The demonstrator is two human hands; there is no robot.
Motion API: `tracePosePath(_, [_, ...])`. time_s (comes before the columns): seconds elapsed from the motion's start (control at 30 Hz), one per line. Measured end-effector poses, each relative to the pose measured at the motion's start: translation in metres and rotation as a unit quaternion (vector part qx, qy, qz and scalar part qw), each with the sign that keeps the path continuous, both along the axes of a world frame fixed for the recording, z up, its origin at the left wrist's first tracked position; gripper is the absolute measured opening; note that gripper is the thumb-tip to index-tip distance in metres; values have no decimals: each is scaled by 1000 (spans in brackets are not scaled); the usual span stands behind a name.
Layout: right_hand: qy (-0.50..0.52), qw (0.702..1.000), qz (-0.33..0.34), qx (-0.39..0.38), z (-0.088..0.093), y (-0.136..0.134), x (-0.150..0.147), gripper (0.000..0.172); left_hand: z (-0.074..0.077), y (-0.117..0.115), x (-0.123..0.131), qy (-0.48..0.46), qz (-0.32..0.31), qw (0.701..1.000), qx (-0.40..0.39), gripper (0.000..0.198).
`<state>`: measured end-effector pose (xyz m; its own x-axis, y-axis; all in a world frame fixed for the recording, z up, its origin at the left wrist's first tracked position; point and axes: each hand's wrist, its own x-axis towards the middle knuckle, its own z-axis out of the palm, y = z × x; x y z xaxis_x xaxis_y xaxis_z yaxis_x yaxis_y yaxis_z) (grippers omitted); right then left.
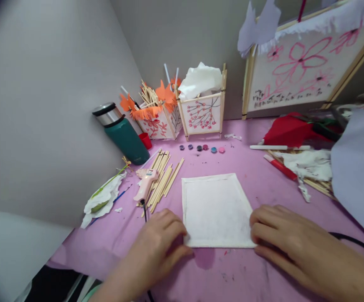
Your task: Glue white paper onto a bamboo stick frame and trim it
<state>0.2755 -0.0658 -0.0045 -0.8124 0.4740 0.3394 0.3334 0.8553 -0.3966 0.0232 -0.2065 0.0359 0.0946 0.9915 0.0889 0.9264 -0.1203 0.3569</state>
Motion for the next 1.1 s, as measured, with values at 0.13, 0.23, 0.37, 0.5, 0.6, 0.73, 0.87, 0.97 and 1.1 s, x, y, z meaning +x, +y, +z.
tracePosePath(0.13, [-116, 989, 85, -30, 16, 7, 6, 13, -19, 1, 12, 37, -21, 999, -7, 4])
tracePosePath(0.23, [-87, 993, 85, -4, 27, 6, 6, 11, -21, -3, 7, 49, -65, 995, 62, 13])
tracePosePath(0.37, [65, 996, 63, 7, 49, 6, 7, 5, 9, 2, -3, 44, -78, 969, 232, 20])
tracePosePath(0.5, [213, 973, -84, -14, 77, 11, 2, 5, 55, 30, -10, -16, -3, 960, 281, 13])
tracePosePath(0.6, [257, 946, -172, -93, 83, 21, -7, 14, 67, 66, -14, -131, 30, 962, 237, 11])
tracePosePath(0.73, [300, 916, -197, -180, 68, 36, -13, 20, 49, 105, -18, -351, 61, 927, 119, 21])
tracePosePath(0.87, [303, 903, -202, -229, 52, 40, -10, 22, 28, 112, -19, -457, 54, 883, 96, 16])
tracePosePath(0.97, [300, 893, -221, -253, 47, 38, -8, 25, 22, 110, -17, -477, 51, 874, 69, 18])
tracePosePath(1.1, [298, 892, -241, -237, 47, 34, -9, 27, 21, 107, -14, -445, 68, 889, 86, 19])
